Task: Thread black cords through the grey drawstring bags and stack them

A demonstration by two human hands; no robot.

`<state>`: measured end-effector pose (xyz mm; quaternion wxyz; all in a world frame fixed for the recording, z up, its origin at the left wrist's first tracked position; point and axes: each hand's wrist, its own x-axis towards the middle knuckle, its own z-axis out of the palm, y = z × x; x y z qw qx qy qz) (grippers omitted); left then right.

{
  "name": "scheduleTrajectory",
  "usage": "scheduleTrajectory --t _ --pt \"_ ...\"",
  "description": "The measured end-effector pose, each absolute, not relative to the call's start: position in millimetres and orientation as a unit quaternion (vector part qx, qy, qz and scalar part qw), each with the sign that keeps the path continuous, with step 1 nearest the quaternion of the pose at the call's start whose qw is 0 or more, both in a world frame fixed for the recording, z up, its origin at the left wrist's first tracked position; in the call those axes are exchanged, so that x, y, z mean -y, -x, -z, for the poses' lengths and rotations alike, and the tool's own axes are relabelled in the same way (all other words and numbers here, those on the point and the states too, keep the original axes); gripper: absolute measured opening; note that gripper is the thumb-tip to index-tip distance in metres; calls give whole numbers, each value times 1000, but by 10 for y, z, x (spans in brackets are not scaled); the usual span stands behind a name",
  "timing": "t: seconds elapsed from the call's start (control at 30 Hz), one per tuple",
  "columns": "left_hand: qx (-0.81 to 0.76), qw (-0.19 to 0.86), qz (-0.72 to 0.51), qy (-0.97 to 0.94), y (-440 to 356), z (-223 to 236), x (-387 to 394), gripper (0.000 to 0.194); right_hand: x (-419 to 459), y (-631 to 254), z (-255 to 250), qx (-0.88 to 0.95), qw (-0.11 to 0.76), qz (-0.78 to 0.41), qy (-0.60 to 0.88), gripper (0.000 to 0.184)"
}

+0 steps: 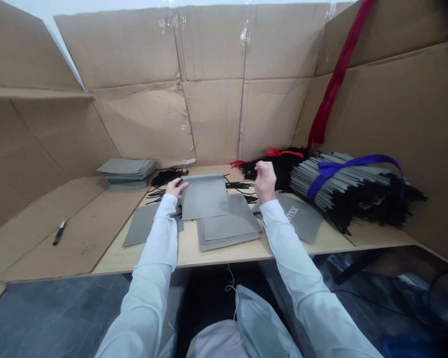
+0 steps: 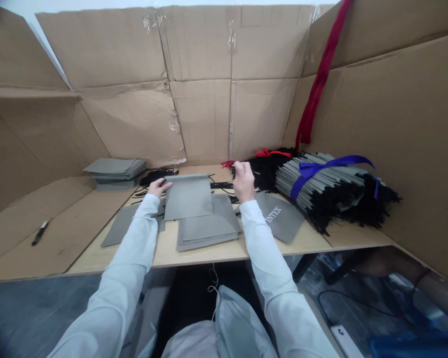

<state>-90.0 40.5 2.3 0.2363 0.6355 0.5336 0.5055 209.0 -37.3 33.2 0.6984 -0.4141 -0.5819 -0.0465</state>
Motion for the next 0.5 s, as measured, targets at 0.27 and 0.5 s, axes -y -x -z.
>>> scheduleTrajectory --t 0.27,0.5 --pt "-573 -101 -571 -579 874 -1382 247 27 303 -2145 -296 589 599 208 501 28" --pt "-551 -178 -365 -729 -269 -1442 731 17 265 -2150 -251 607 524 241 547 31"
